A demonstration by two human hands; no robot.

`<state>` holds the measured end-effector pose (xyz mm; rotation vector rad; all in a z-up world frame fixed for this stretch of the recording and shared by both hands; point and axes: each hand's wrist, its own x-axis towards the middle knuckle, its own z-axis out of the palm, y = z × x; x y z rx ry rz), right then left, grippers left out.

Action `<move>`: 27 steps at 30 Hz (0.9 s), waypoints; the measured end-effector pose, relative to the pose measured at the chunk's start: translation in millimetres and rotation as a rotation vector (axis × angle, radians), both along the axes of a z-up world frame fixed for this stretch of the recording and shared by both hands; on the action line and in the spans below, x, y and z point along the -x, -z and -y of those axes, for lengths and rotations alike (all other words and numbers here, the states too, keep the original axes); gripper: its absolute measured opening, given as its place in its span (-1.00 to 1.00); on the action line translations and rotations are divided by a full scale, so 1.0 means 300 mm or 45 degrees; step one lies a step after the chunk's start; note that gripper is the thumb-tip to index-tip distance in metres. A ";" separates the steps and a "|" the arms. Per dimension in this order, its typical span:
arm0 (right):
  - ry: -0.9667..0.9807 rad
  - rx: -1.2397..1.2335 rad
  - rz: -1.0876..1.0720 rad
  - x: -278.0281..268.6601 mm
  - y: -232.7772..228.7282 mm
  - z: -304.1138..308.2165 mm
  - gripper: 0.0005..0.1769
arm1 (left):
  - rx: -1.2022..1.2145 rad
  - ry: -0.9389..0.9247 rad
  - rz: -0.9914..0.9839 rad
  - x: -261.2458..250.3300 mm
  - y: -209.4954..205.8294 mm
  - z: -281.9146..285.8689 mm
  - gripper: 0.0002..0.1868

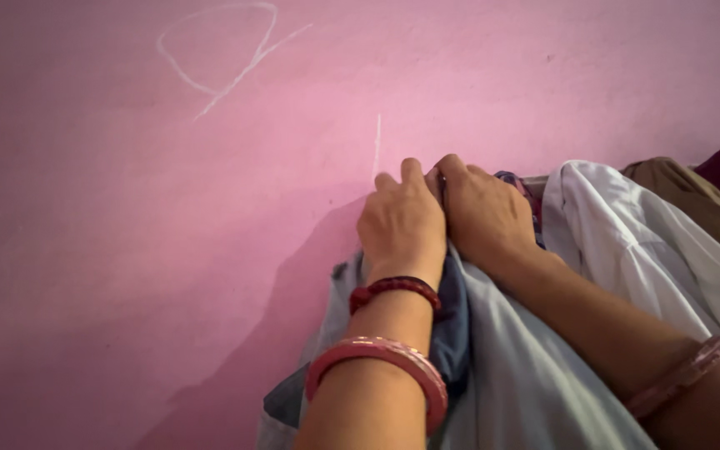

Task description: The person hangs several garments on a wall-mounted clothes rack. They pick up a white shirt, a dark patterned top, and a light blue shirt from a pile on a bed, unfold each one, and place them on the rack.

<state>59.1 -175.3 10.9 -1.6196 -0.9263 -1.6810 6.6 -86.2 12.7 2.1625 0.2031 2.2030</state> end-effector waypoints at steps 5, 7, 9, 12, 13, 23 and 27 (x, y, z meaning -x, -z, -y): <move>-0.074 -0.046 -0.258 0.011 0.005 0.020 -0.58 | 0.134 0.217 -0.081 0.012 0.010 -0.022 -0.56; -0.117 0.005 -0.215 0.007 0.005 0.033 -0.51 | 0.181 0.272 -0.075 -0.002 -0.001 -0.033 -0.56; -0.111 0.038 -0.200 0.008 -0.001 0.040 -0.47 | 0.196 0.302 -0.105 0.003 -0.024 -0.061 -0.56; -0.053 0.048 -0.206 0.000 -0.013 0.028 -0.47 | 0.283 0.388 -0.180 0.016 -0.034 -0.077 -0.54; -0.043 0.044 -0.216 0.003 -0.008 0.020 -0.48 | 0.324 0.423 -0.216 0.029 -0.030 -0.074 -0.53; -0.061 -0.040 0.048 -0.015 0.032 -0.020 -0.60 | -0.020 -0.053 -0.263 0.053 0.060 -0.034 -0.49; 0.010 0.047 0.005 -0.039 0.012 -0.025 -0.61 | -0.236 -0.016 -0.271 0.030 0.084 -0.080 -0.39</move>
